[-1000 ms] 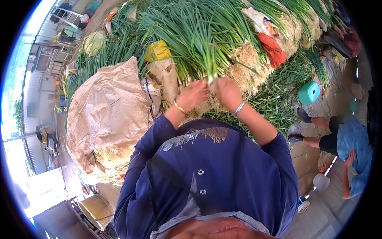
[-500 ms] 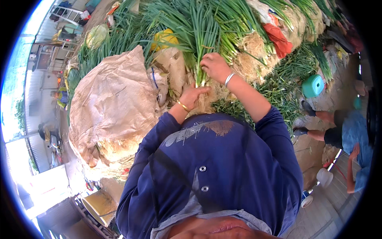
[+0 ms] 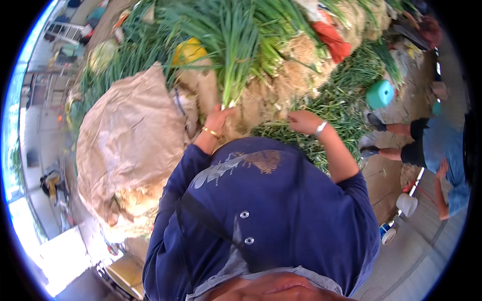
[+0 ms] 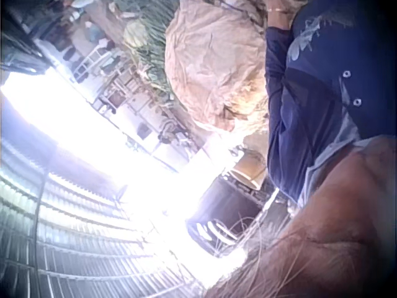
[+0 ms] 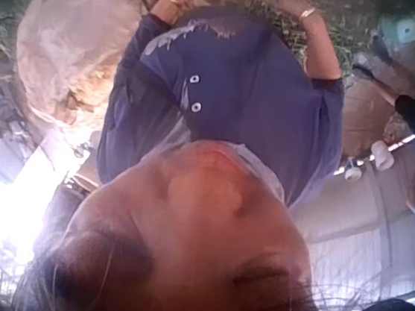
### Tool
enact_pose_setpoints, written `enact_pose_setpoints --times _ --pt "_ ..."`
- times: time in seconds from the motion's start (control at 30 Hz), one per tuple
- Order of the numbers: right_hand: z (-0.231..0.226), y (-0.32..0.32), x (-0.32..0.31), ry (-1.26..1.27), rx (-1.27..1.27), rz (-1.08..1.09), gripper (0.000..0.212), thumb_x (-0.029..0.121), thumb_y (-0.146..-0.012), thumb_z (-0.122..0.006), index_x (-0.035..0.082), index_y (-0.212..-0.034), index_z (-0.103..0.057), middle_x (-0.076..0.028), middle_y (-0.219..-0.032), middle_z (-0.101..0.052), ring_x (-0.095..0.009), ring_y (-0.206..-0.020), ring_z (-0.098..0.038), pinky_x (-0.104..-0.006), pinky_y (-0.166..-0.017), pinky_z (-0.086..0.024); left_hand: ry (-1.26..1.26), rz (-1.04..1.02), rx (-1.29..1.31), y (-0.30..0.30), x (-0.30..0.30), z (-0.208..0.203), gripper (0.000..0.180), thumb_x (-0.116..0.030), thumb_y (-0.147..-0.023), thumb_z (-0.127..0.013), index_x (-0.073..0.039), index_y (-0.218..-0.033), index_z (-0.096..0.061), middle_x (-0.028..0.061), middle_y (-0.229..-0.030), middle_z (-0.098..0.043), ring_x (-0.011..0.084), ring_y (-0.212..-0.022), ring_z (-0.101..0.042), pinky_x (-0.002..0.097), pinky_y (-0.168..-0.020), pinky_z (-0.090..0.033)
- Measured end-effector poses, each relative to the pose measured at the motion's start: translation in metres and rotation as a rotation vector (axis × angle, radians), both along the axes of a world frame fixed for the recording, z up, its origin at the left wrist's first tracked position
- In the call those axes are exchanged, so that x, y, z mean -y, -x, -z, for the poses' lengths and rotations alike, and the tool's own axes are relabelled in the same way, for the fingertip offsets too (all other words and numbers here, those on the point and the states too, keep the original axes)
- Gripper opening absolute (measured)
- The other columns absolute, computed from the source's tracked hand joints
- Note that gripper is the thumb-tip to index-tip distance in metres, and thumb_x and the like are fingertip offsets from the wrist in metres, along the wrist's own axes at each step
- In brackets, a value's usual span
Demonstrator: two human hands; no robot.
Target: The person processes green onions by hand, peeling away dry outer layers from the bulbs and placing the cleaned stalks onto a large central pile. The person also handles large pieces of brown paper to cover or organize sections of the onion pile.
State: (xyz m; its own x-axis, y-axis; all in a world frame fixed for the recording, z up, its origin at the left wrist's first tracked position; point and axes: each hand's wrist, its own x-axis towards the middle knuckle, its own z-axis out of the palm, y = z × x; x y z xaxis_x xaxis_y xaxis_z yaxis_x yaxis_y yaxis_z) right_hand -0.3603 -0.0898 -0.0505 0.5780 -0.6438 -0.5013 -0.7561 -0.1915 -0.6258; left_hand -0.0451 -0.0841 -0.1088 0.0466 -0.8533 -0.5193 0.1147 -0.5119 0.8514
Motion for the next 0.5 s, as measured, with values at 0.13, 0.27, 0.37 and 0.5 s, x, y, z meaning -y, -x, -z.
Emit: enact_pose_setpoints --times 0.13,0.27,0.37,0.5 --pt "0.105 0.034 -0.017 0.336 -0.293 -0.014 0.039 0.028 -0.084 -0.055 -0.001 -0.11 -0.055 -0.017 -0.095 -0.065 -0.031 -0.073 -0.064 -0.039 -0.071 -0.05 -0.264 0.109 -0.537 0.005 0.008 -0.04 0.02 -0.011 -0.085 -0.058 0.003 -0.099 -0.059 0.0067 -0.082 -0.064 0.0159 -0.067 -0.062 0.0249 -0.06 -0.05" --pt "0.009 -0.075 0.031 -0.252 0.673 0.752 0.035 0.033 -0.088 -0.058 0.001 -0.102 -0.054 -0.008 -0.084 -0.062 -0.012 -0.055 -0.057 -0.0235 -0.054 -0.047 -0.29 0.128 -0.636 0.014 0.008 -0.043 0.019 -0.011 -0.086 -0.056 0.003 -0.098 -0.059 0.0068 -0.08 -0.064 0.0159 -0.067 -0.063 0.0254 -0.059 -0.051" --pt "0.04 -0.097 0.066 -0.655 1.12 0.871 0.022 0.025 -0.091 -0.056 0.005 -0.097 -0.051 -0.005 -0.08 -0.061 -0.008 -0.053 -0.053 -0.0211 -0.049 -0.045 -0.271 0.219 -0.48 0.02 0.01 -0.048 0.018 -0.011 -0.086 -0.056 0.003 -0.097 -0.059 0.0068 -0.079 -0.064 0.0155 -0.068 -0.062 0.0265 -0.06 -0.051" --pt "0.017 -0.106 0.064 -0.872 1.472 0.9 0.011 0.014 -0.09 -0.058 0.006 -0.093 -0.051 -0.006 -0.082 -0.062 -0.007 -0.058 -0.056 -0.0209 -0.051 -0.047 -0.208 0.092 -0.555 0.006 0.006 -0.047 0.019 -0.011 -0.087 -0.056 0.002 -0.1 -0.058 0.008 -0.082 -0.064 0.0161 -0.069 -0.062 0.0281 -0.063 -0.051"
